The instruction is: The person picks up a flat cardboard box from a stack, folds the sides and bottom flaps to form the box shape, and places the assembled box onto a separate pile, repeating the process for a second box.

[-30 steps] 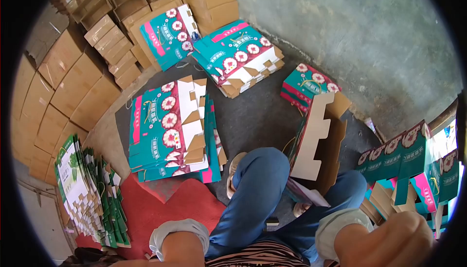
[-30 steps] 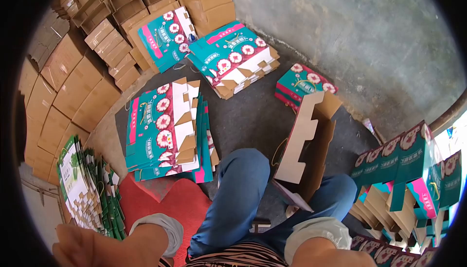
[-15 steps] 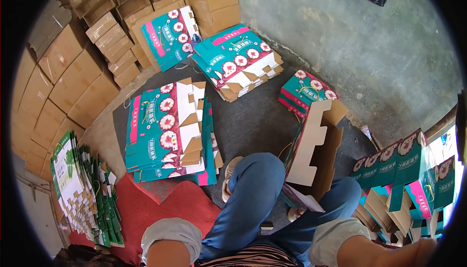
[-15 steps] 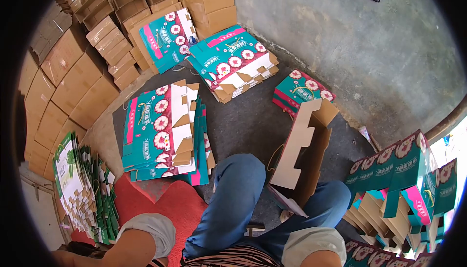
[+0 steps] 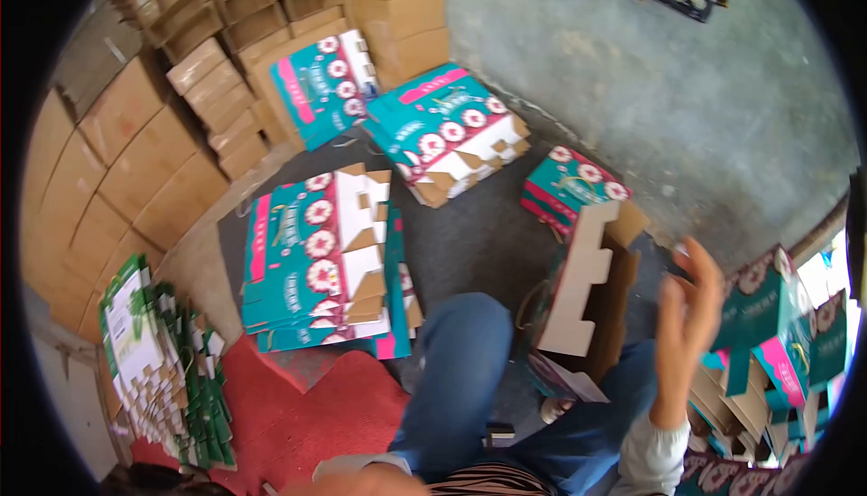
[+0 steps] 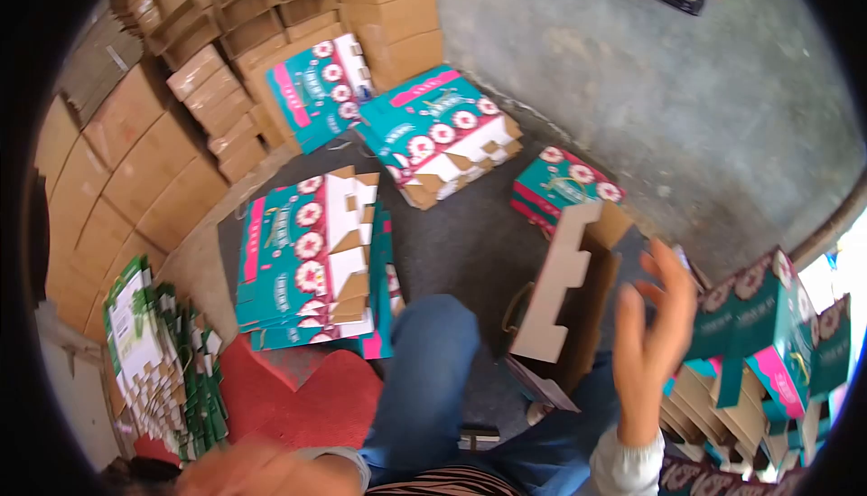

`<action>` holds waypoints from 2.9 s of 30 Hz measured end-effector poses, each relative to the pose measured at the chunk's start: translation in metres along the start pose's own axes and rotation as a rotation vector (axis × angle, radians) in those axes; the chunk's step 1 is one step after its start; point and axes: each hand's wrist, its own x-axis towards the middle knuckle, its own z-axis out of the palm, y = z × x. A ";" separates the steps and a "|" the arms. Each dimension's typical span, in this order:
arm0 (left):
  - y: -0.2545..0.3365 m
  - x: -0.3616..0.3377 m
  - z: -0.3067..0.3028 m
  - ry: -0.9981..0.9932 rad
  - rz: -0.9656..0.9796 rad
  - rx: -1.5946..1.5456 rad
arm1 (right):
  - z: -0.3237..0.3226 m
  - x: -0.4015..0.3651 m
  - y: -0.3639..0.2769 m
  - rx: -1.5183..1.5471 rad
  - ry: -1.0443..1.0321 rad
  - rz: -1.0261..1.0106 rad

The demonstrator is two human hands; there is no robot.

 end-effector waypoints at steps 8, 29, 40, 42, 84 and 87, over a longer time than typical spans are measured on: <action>-0.141 -0.163 -0.041 -0.975 -0.678 0.793 | 0.031 -0.026 0.146 -0.591 -0.468 0.161; -0.167 -0.224 -0.041 -1.336 -0.686 0.699 | 0.045 -0.029 0.222 -0.217 -0.701 0.593; -0.152 -0.171 -0.059 -1.291 -0.516 0.774 | 0.056 -0.035 0.206 0.288 -0.659 0.714; -0.148 -0.161 -0.052 -1.386 -0.525 0.812 | 0.059 -0.033 0.206 0.336 -0.621 0.755; -0.164 -0.187 -0.098 -1.482 -0.701 0.844 | 0.137 0.047 0.190 -0.964 -0.842 -0.442; -0.160 -0.168 -0.118 -1.490 -0.878 0.719 | 0.138 0.032 0.197 -1.022 -0.983 -0.500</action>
